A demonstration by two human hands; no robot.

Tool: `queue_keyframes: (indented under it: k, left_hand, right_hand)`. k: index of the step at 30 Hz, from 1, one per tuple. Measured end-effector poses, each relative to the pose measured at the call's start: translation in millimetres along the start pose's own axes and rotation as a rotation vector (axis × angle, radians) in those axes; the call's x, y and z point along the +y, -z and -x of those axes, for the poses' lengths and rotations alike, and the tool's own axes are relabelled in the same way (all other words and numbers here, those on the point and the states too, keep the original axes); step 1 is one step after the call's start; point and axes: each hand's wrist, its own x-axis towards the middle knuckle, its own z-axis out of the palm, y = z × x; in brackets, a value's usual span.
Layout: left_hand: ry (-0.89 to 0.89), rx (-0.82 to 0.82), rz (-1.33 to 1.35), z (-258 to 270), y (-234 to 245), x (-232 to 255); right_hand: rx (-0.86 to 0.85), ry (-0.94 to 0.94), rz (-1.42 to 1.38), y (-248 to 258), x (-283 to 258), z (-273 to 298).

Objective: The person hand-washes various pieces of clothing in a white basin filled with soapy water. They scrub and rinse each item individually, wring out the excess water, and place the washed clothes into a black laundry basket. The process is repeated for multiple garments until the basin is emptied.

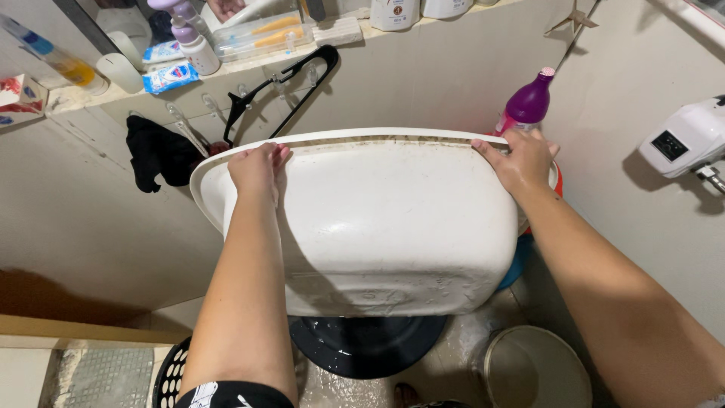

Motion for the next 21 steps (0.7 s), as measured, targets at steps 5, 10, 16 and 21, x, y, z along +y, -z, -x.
queue_keyframes:
  k: [5, 10, 16, 21]
  left_hand:
    - [-0.042, -0.086, 0.094, 15.5, 16.2, -1.2]
    - [-0.044, -0.138, 0.190, 42.5, 41.5, -2.4]
    - [-0.069, -0.150, 0.255, 106.8, 91.0, -0.2]
    - [0.038, 0.094, 0.326, 181.2, 144.2, -5.2]
  right_hand:
    - [0.066, 0.042, 0.016, 17.0, -8.6, 23.6]
    - [0.115, 0.027, 0.033, 32.3, -17.8, 64.6]
    - [0.152, 0.095, 0.042, 44.0, -21.3, 143.1]
    - [0.210, 0.139, -0.052, 54.8, -34.5, 235.0]
